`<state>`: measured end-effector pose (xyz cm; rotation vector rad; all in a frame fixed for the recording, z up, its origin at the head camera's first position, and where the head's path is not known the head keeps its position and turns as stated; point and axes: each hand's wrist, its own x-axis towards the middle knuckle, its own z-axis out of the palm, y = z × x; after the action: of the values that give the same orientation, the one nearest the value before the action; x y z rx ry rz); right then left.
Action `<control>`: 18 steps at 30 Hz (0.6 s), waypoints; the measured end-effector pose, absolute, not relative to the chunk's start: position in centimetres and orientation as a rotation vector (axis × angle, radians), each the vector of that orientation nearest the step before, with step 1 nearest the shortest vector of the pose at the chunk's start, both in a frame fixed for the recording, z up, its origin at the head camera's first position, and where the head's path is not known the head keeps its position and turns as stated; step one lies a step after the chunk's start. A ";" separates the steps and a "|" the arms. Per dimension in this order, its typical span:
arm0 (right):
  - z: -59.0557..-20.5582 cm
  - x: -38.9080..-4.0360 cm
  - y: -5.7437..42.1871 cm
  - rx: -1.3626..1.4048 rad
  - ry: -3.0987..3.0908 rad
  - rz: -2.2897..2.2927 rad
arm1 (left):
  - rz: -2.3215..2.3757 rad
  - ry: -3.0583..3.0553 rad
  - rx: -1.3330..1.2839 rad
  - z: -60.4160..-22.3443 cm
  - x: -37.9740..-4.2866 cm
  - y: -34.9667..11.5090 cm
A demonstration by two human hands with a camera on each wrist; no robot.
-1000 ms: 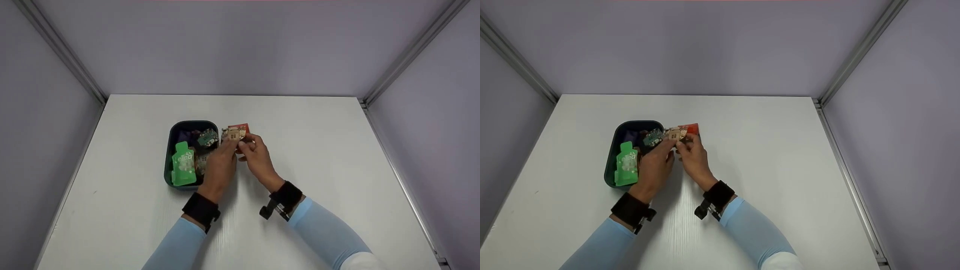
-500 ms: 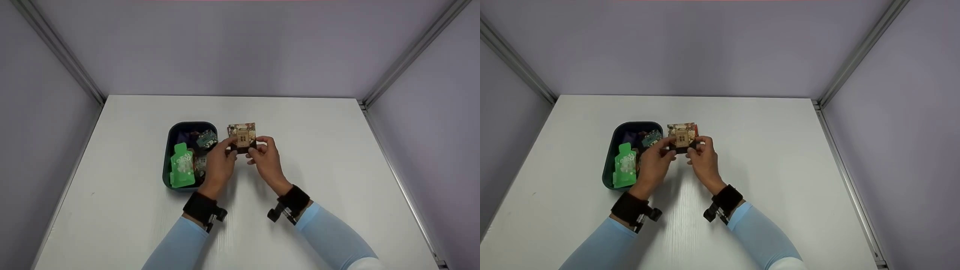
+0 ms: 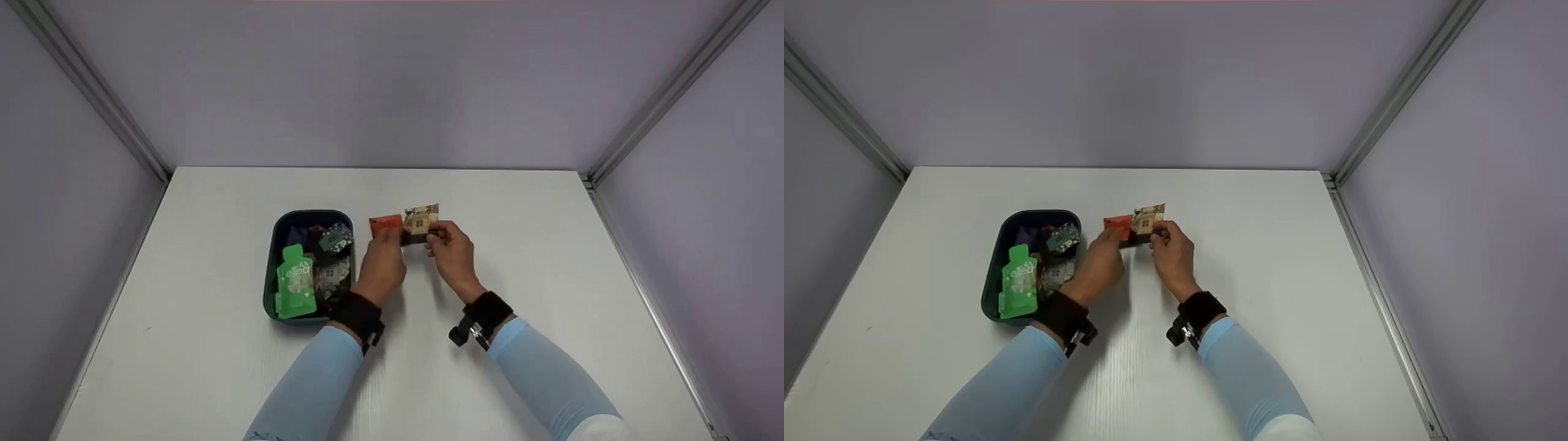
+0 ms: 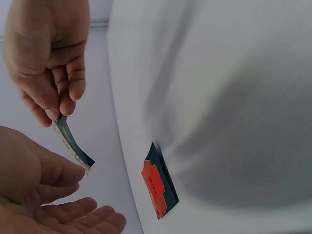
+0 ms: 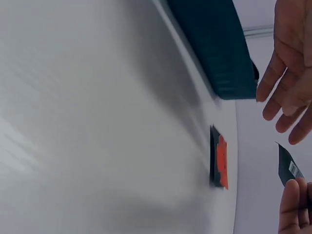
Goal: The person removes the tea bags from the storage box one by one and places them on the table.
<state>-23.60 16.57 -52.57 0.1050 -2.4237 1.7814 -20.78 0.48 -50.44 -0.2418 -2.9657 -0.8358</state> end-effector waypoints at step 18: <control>-57.0 -28.2 18.0 0.024 -2.915 1.167 | -0.193 -3.126 -0.290 -54.0 -22.2 0.7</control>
<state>-28.18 18.04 -57.01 0.0241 -2.9148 1.1667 -22.16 0.73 -54.03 -0.2903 -3.1261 -0.1931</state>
